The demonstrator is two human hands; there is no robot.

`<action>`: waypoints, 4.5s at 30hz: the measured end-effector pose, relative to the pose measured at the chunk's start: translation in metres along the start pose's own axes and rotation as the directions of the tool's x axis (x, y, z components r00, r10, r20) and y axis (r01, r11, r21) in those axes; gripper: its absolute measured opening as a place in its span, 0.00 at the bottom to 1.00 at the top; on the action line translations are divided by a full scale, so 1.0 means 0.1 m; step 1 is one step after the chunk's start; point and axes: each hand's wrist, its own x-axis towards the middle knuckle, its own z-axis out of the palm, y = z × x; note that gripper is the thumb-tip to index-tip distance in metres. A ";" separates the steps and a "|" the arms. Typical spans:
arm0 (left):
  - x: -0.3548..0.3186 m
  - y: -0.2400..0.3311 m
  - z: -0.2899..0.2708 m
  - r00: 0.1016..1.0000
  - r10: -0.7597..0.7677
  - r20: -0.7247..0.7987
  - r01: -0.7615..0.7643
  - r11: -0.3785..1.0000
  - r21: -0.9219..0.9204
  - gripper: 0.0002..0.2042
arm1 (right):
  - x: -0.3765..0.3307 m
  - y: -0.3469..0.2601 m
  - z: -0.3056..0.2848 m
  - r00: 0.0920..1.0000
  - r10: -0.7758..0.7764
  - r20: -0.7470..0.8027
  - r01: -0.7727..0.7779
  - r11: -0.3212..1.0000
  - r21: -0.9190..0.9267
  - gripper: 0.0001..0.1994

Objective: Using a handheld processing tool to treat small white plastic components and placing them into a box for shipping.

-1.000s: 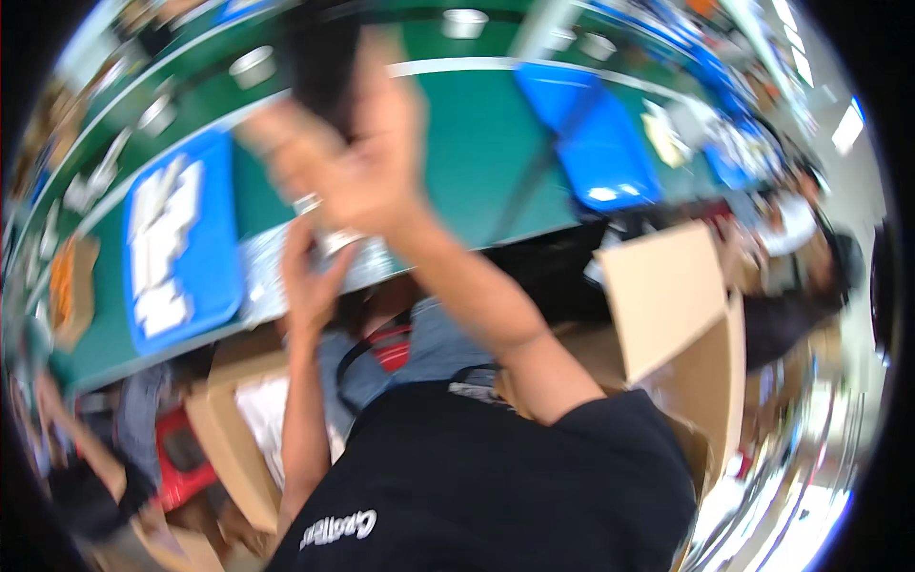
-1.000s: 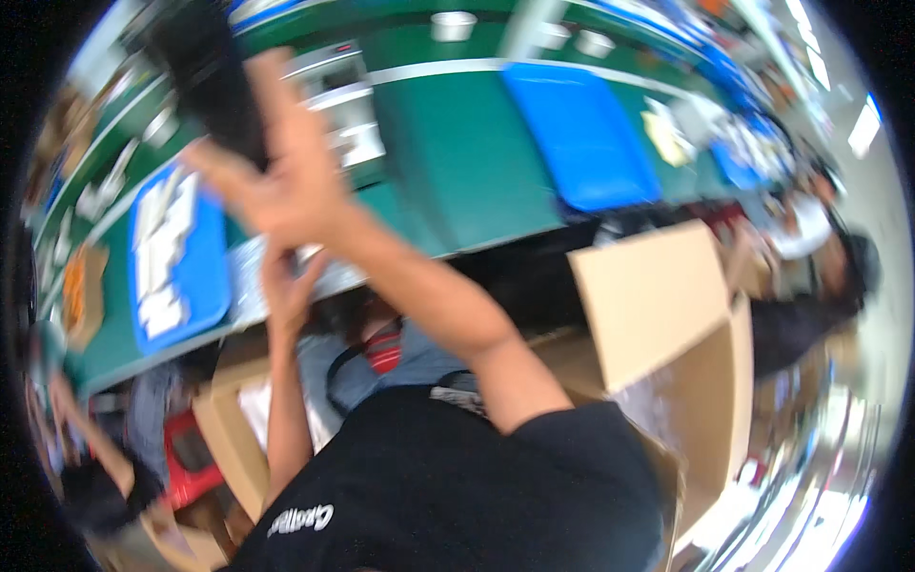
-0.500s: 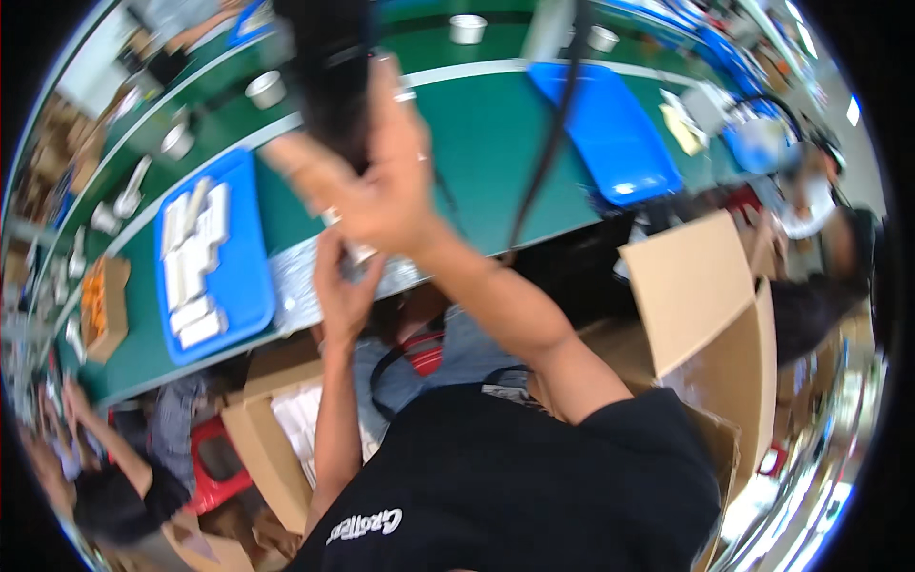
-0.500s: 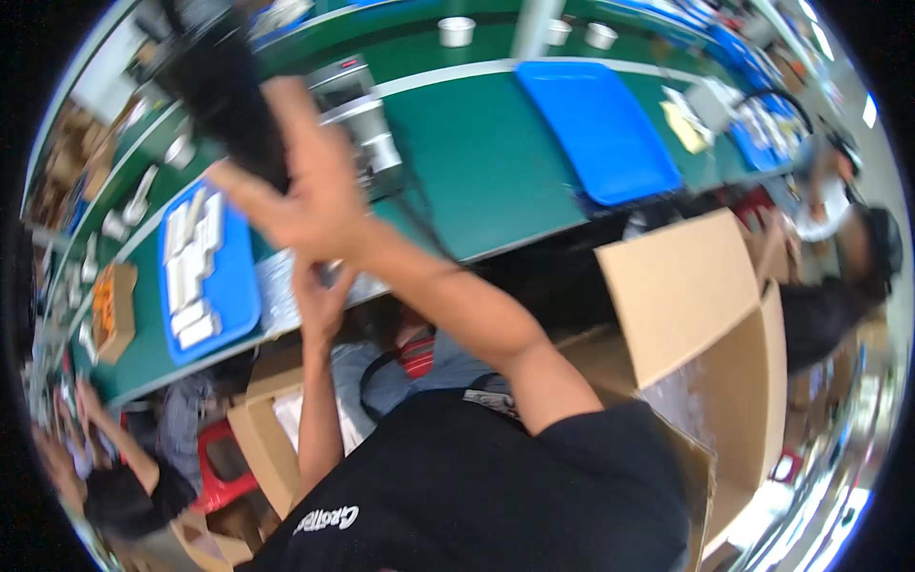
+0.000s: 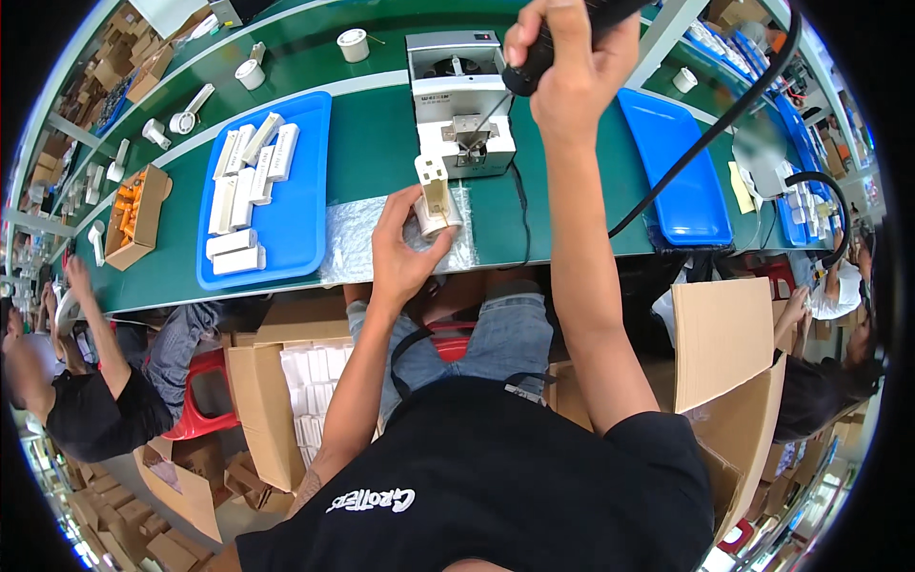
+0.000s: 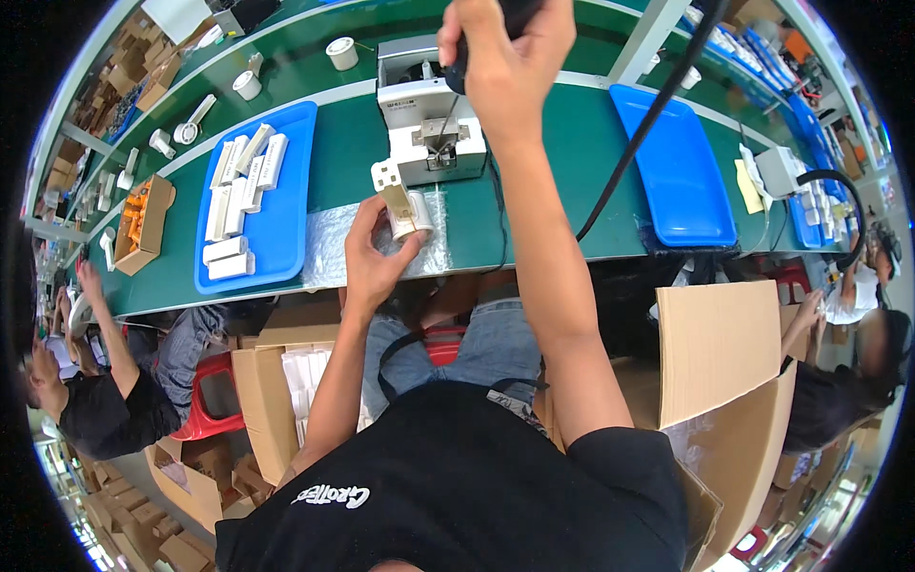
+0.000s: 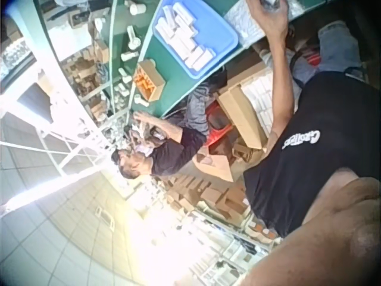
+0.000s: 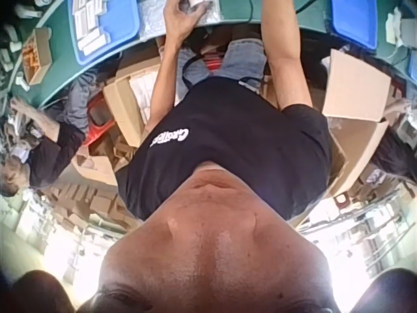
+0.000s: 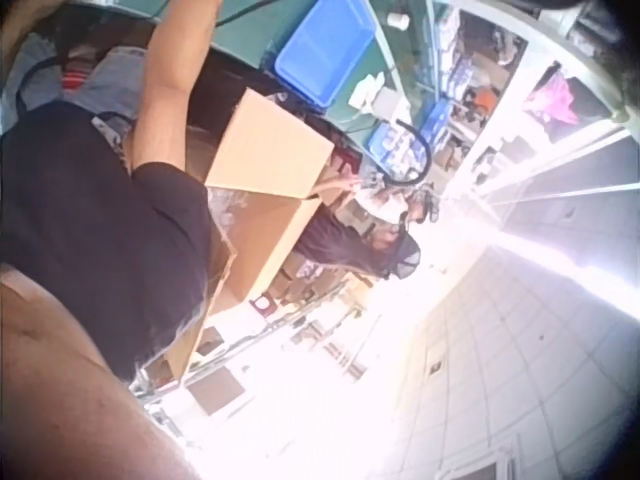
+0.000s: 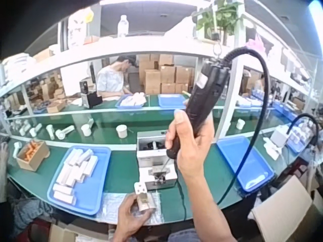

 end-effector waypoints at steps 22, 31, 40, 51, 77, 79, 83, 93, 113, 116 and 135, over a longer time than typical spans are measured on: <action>0.02 0.07 -0.01 0.998 0.064 -0.017 -0.063 0.995 0.079 0.30 | -0.50 -0.19 -0.02 0.963 -0.009 0.269 -0.044 0.981 0.189 0.07; 0.02 0.04 -0.01 0.997 0.065 -0.032 -0.064 0.997 0.054 0.31 | -0.59 -0.02 0.15 0.952 -0.051 0.301 0.036 0.998 0.055 0.08; 0.00 0.01 -0.02 0.999 0.028 -0.024 -0.028 1.000 -0.006 0.31 | -0.60 -0.04 0.12 0.918 -0.003 0.398 -0.082 0.977 0.196 0.19; 0.04 0.06 0.00 0.998 0.062 -0.001 -0.062 0.997 0.039 0.32 | -0.77 -0.25 0.43 0.959 0.283 -0.021 -0.282 0.959 0.039 0.26; 2.26 -0.45 -1.52 0.999 -0.052 0.004 0.052 0.997 0.065 0.28 | -1.90 0.06 -1.35 0.907 0.327 -0.266 -0.408 0.522 -0.749 0.09; 2.86 -1.05 -1.86 0.991 -0.117 -0.063 0.129 0.958 0.255 0.35 | -1.92 0.11 -1.33 0.920 0.320 -0.226 -0.370 0.521 -0.769 0.09; 3.52 -1.95 -2.15 0.932 -0.299 -0.206 0.355 0.870 0.341 0.36 | -1.94 0.12 -1.33 0.934 0.296 -0.198 -0.325 0.479 -0.815 0.08; 3.83 -1.87 -1.55 0.970 0.243 -0.002 -0.148 0.595 0.790 0.29 | -1.99 0.12 -1.32 0.938 0.267 -0.220 -0.316 0.400 -0.861 0.05; 0.99 0.05 -1.82 0.924 -0.225 0.310 0.337 0.096 -0.936 0.30 | -1.92 -0.01 -1.12 0.995 -0.103 -0.005 0.042 0.448 -0.893 0.08; -0.26 0.00 -1.79 0.938 -0.259 0.229 0.285 0.207 -0.936 0.32 | -2.05 0.04 -0.69 0.953 0.297 0.058 -0.175 0.699 -0.694 0.07; -1.33 0.15 -1.33 0.864 -0.087 0.496 0.462 0.529 -0.712 0.13 | -2.13 1.34 1.54 0.297 0.708 0.641 0.056 0.657 -0.752 0.24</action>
